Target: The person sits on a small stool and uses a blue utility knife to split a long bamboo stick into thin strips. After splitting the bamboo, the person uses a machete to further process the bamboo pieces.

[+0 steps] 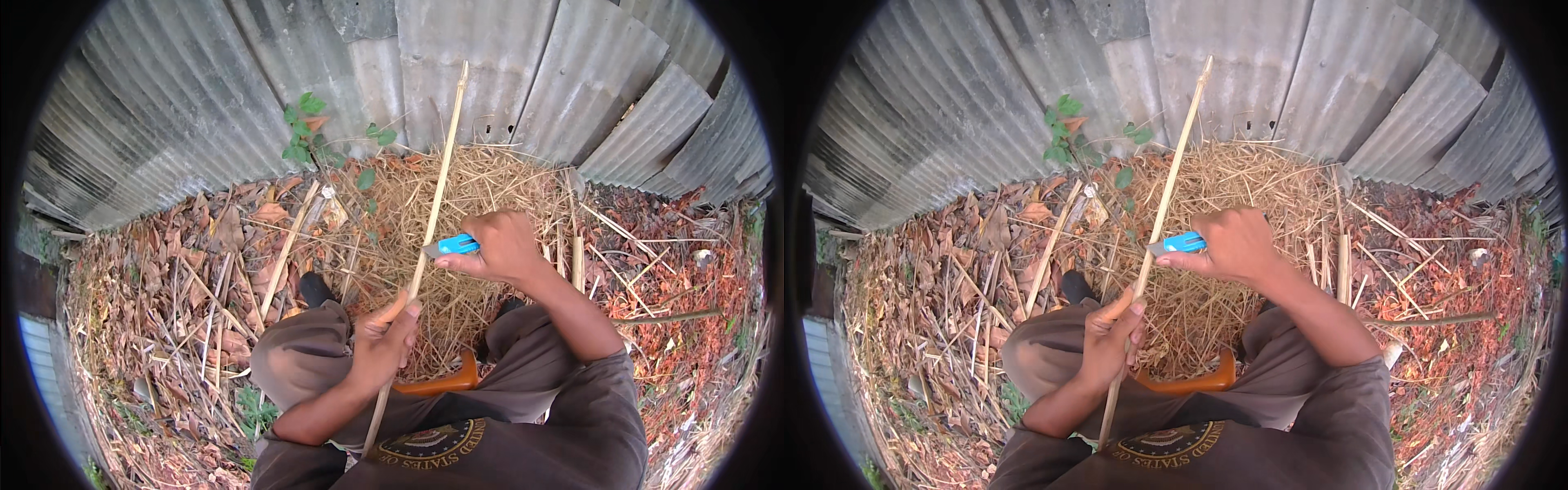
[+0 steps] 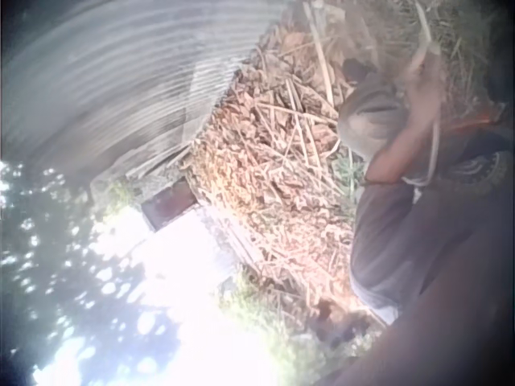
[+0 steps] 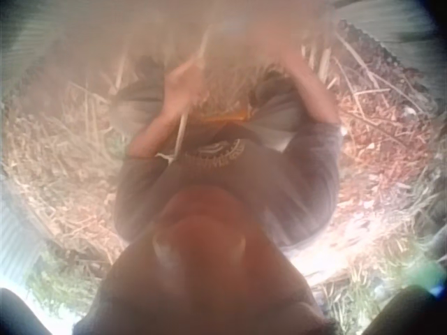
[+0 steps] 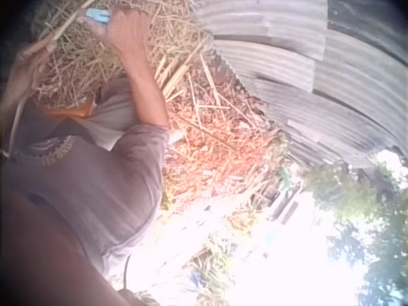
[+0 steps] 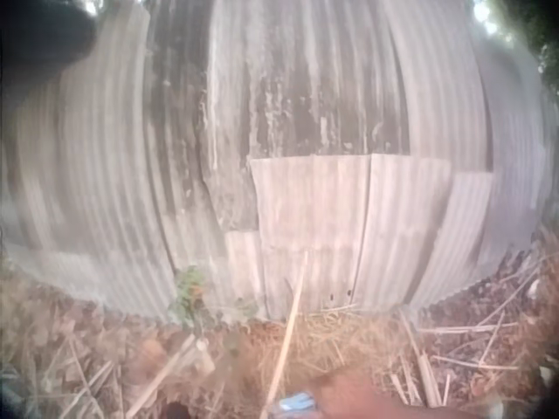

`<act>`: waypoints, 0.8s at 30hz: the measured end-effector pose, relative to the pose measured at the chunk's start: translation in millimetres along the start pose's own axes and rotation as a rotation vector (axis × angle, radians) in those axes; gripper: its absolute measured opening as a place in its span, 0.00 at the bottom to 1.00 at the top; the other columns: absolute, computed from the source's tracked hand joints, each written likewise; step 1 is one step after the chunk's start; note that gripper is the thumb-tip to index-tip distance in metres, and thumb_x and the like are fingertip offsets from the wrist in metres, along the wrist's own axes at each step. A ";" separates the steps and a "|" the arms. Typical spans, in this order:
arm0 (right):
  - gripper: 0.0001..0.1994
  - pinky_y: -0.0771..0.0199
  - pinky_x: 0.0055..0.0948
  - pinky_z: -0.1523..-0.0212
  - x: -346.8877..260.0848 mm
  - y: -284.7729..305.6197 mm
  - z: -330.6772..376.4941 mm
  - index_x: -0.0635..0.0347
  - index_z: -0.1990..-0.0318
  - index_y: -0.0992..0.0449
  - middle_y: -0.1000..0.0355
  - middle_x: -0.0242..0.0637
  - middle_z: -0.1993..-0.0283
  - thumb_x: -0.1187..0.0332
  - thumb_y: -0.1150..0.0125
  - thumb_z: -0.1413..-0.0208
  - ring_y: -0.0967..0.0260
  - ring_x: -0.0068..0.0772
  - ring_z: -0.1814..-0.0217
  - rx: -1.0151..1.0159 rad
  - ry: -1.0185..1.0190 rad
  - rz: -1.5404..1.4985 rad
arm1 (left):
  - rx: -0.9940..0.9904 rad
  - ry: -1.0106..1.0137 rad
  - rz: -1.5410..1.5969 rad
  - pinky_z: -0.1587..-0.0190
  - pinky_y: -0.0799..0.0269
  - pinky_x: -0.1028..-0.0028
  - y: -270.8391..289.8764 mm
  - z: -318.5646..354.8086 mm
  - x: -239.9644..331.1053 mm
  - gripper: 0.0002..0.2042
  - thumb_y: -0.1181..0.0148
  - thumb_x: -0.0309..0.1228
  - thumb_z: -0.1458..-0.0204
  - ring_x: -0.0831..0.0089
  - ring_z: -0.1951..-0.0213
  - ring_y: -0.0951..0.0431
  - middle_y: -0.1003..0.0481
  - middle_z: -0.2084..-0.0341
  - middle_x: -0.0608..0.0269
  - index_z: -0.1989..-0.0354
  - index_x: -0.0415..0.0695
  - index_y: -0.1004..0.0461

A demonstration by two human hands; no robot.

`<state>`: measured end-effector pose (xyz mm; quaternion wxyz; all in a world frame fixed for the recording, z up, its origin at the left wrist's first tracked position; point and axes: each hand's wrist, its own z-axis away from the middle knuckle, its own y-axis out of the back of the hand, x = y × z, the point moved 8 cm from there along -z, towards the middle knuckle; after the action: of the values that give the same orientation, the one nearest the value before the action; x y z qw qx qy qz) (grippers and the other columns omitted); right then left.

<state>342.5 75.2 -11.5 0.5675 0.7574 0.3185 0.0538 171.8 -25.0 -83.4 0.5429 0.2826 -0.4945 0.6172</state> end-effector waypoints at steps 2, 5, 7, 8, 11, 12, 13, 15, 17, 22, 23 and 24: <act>0.33 0.35 0.39 0.82 -15.4 -8.0 4.5 0.55 0.84 0.31 0.37 0.37 0.89 0.30 0.43 0.57 0.33 0.42 0.85 -0.051 0.061 0.013 | 0.021 -0.041 -0.022 0.88 0.45 0.86 1.0 -1.8 3.1 0.16 0.46 0.31 0.39 0.89 0.88 0.40 0.34 0.84 0.72 0.42 0.49 0.30; 0.34 0.35 0.39 0.83 -12.3 -6.1 1.4 0.54 0.86 0.34 0.38 0.36 0.89 0.28 0.44 0.58 0.34 0.42 0.87 0.039 0.066 0.063 | -0.003 0.004 -0.013 0.88 0.45 0.86 0.4 -0.4 0.3 0.16 0.47 0.31 0.39 0.89 0.88 0.40 0.34 0.84 0.73 0.42 0.49 0.30; 0.35 0.35 0.39 0.84 -7.2 -10.5 1.2 0.54 0.86 0.34 0.38 0.36 0.90 0.28 0.45 0.58 0.35 0.42 0.88 0.061 0.061 0.074 | -0.025 0.029 0.041 0.88 0.45 0.86 -0.6 0.2 -0.5 0.16 0.47 0.31 0.39 0.89 0.88 0.41 0.35 0.85 0.73 0.42 0.50 0.31; 0.35 0.35 0.39 0.84 -5.7 -13.6 0.5 0.54 0.87 0.35 0.39 0.35 0.90 0.27 0.45 0.59 0.35 0.42 0.88 0.067 0.059 0.062 | -0.036 0.037 0.068 0.88 0.45 0.86 -1.7 -0.2 0.4 0.17 0.47 0.32 0.39 0.88 0.88 0.41 0.36 0.85 0.73 0.41 0.50 0.31; 0.35 0.36 0.38 0.84 -11.4 -17.0 3.3 0.54 0.87 0.35 0.39 0.35 0.90 0.27 0.46 0.59 0.35 0.41 0.88 0.109 0.060 0.049 | -0.053 0.047 0.087 0.88 0.45 0.85 -3.8 -0.7 7.0 0.17 0.48 0.32 0.38 0.87 0.89 0.41 0.37 0.85 0.73 0.41 0.50 0.32; 0.35 0.36 0.38 0.84 -13.5 -17.4 4.2 0.54 0.87 0.36 0.39 0.35 0.90 0.26 0.46 0.59 0.35 0.41 0.88 0.129 0.062 0.048 | -0.047 0.042 0.091 0.88 0.45 0.85 -3.3 -0.2 8.0 0.16 0.48 0.32 0.38 0.87 0.89 0.41 0.37 0.85 0.73 0.41 0.50 0.31; 0.35 0.36 0.38 0.84 -12.1 -17.7 2.8 0.54 0.87 0.36 0.39 0.35 0.90 0.27 0.45 0.60 0.35 0.40 0.88 0.143 0.084 0.050 | -0.040 0.037 0.094 0.88 0.46 0.85 -3.4 1.0 8.0 0.16 0.48 0.32 0.38 0.87 0.89 0.41 0.37 0.85 0.73 0.42 0.50 0.31; 0.36 0.35 0.37 0.85 -7.2 -14.7 -1.7 0.54 0.88 0.34 0.39 0.35 0.91 0.25 0.48 0.59 0.34 0.39 0.89 0.193 0.140 0.097 | -0.046 0.034 0.105 0.89 0.46 0.84 -4.5 3.6 4.9 0.15 0.48 0.32 0.38 0.87 0.89 0.41 0.37 0.85 0.73 0.43 0.50 0.30; 0.37 0.34 0.36 0.86 2.8 -11.8 -5.6 0.54 0.89 0.33 0.39 0.35 0.92 0.24 0.50 0.59 0.34 0.39 0.89 0.230 0.135 0.140 | -0.075 0.017 0.114 0.89 0.46 0.84 -6.9 1.9 4.9 0.14 0.48 0.33 0.38 0.87 0.88 0.41 0.37 0.85 0.73 0.45 0.50 0.29; 0.38 0.34 0.37 0.86 38.7 -5.9 -10.1 0.54 0.89 0.33 0.39 0.36 0.92 0.22 0.51 0.60 0.35 0.40 0.89 0.293 0.069 0.188 | -0.070 0.050 0.094 0.88 0.45 0.85 -12.5 8.6 3.4 0.09 0.47 0.34 0.38 0.88 0.88 0.41 0.37 0.85 0.75 0.52 0.49 0.26; 0.38 0.34 0.38 0.85 38.8 -6.3 -8.9 0.54 0.89 0.33 0.39 0.36 0.92 0.22 0.51 0.60 0.35 0.40 0.89 0.311 0.089 0.178 | -0.076 0.048 0.088 0.88 0.45 0.85 -12.7 9.1 1.2 0.09 0.47 0.34 0.38 0.88 0.88 0.41 0.37 0.86 0.75 0.54 0.50 0.25; 0.39 0.34 0.38 0.85 40.1 -7.7 -9.4 0.54 0.89 0.33 0.39 0.36 0.92 0.22 0.51 0.61 0.35 0.40 0.89 0.308 0.087 0.189 | -0.072 0.045 0.091 0.88 0.45 0.85 -13.3 9.3 1.2 0.08 0.47 0.34 0.38 0.88 0.88 0.41 0.37 0.86 0.75 0.55 0.50 0.25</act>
<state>366.9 106.0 -26.3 0.4230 0.8588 0.2747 0.0900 182.3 -34.1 -75.0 0.5349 0.2263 -0.5163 0.6294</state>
